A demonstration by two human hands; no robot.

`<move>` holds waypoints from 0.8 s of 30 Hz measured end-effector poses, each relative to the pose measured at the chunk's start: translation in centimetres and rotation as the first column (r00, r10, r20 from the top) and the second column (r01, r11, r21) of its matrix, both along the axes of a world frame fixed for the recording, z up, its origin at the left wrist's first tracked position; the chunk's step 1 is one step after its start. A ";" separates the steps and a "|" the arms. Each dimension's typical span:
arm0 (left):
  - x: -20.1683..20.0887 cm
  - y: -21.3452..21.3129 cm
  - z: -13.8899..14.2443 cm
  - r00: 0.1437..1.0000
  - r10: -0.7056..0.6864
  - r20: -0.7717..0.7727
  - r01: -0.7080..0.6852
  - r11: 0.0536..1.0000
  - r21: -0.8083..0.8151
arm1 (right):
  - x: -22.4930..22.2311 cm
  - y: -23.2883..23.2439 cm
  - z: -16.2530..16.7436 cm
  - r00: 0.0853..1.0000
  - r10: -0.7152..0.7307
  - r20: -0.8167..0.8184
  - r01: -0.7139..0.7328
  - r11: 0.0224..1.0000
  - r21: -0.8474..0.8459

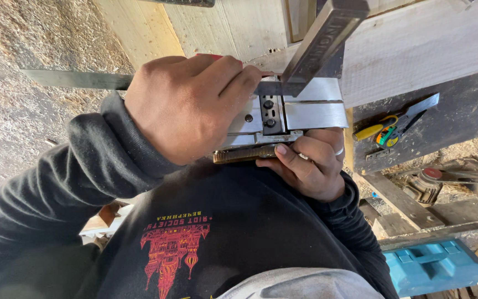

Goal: The person holds a hand planer and uses a metal file to scrape and adjust the cutter head area, then uses a hex key to tighten a knob on the planer body. The adjustments are performed over a workbench in a workshop setting.

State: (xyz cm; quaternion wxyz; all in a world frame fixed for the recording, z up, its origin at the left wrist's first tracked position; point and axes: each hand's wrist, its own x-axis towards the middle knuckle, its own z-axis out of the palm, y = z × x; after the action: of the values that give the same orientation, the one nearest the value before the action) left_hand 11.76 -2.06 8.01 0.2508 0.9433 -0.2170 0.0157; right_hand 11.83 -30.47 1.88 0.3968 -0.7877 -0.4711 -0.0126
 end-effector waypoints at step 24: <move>-0.4 0.1 -0.4 0.999 0.023 0.027 -0.023 1.000 -0.017 | -0.1 -0.1 -0.1 1.000 0.001 0.013 -0.002 1.000 0.009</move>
State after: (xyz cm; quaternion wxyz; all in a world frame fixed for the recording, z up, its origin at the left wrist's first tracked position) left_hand 11.35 -1.98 7.60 0.2557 0.9432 -0.2093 0.0334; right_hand 11.69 -30.53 1.74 0.3973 -0.7855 -0.4741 -0.0193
